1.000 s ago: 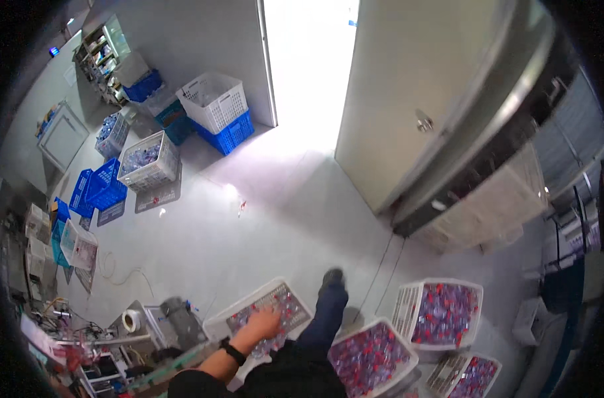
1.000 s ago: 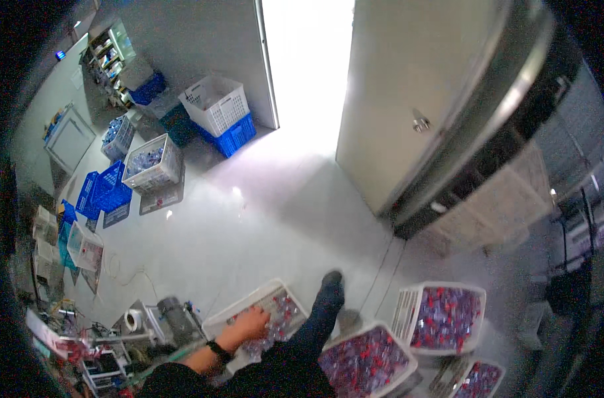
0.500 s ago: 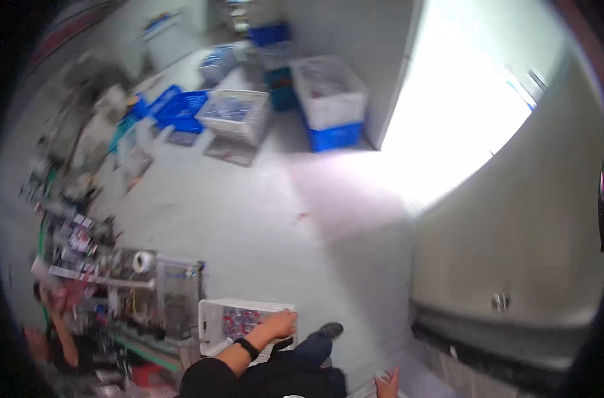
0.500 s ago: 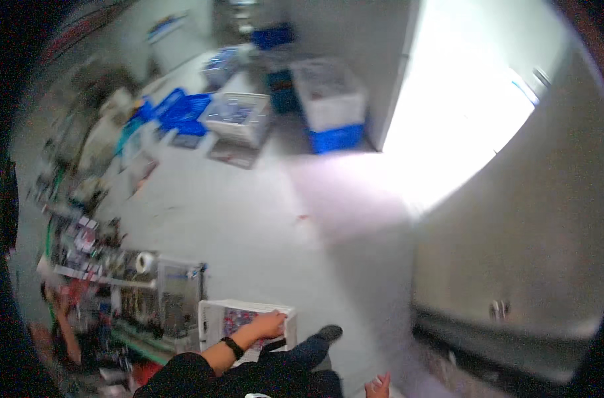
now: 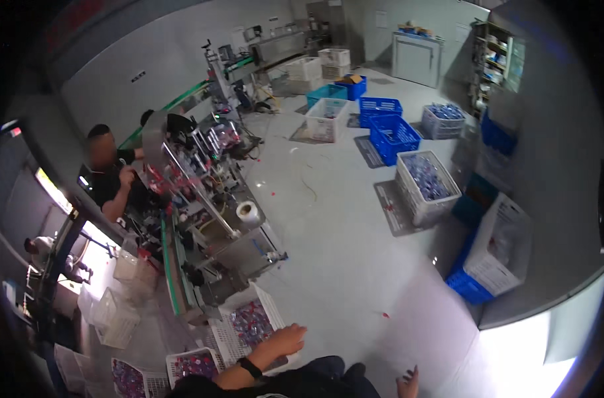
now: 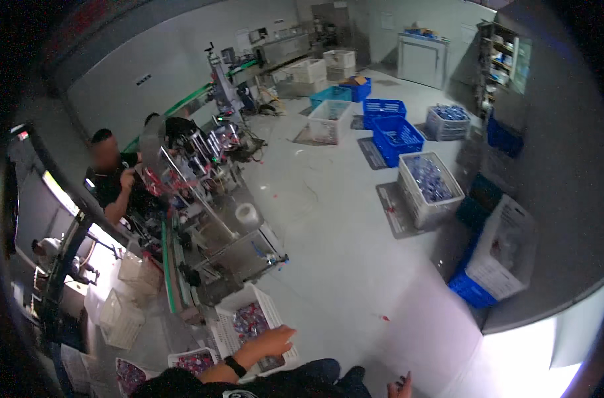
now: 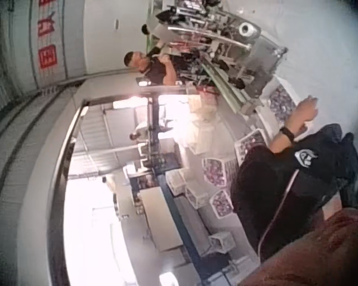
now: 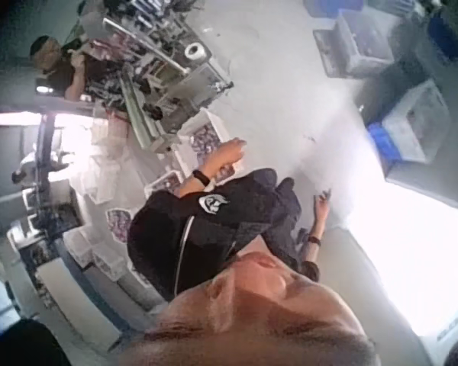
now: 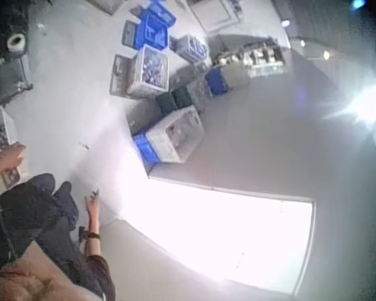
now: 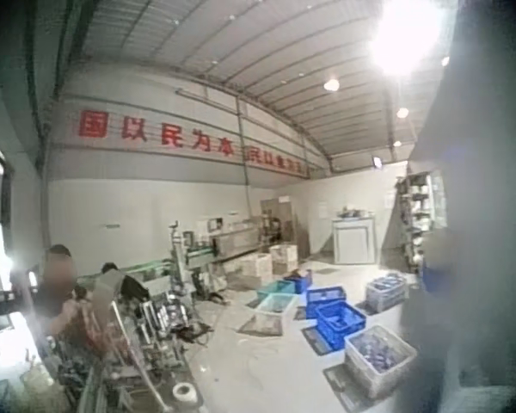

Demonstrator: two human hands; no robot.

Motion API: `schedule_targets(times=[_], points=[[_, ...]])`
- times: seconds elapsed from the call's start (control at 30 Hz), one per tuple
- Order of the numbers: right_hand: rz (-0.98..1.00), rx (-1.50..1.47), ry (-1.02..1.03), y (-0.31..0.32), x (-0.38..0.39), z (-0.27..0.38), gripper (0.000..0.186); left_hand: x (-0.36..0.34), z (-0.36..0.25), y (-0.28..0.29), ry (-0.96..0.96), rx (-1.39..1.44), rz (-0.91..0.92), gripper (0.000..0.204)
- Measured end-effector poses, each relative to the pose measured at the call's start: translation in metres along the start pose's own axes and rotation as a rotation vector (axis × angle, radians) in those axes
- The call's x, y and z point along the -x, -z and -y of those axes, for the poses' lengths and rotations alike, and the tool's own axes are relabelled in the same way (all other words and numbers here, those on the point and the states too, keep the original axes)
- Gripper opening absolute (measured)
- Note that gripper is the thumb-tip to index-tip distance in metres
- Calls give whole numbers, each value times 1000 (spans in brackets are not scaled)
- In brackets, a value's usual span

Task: Adjusting and reloading labels or components on an industrial bottling and labeling machine.

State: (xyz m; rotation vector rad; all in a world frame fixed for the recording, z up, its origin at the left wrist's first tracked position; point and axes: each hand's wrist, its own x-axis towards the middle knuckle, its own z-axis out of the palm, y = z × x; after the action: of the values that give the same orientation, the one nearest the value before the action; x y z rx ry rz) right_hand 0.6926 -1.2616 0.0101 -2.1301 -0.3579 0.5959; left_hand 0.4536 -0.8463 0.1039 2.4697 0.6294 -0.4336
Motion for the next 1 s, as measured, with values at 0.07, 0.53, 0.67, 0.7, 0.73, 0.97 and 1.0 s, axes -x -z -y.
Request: schedule_targets(times=[0.07,0.53,0.67,0.7,0.73,0.97,1.0], points=[[46,72,73,-4,-74,37,75,-3,8,18,148,38,78,49],[549,115,157,-139,-514,245,81,-255,80,196,455,332,-155,51],[720,-61,183,-201,-612,313,71,-323,124,274,469,348,-276,51],[745,-56,194,-220,-645,328,71,-343,138,292,433,367,-281,52],[762,-46,172,-236,-676,341,75,-363,147,311,452,377,-285,52],[876,48,159,-385,-910,397,83,-494,288,299,497,341,-551,52],[830,16,136,-404,-925,422,85,-525,297,344,517,137,-521,50]])
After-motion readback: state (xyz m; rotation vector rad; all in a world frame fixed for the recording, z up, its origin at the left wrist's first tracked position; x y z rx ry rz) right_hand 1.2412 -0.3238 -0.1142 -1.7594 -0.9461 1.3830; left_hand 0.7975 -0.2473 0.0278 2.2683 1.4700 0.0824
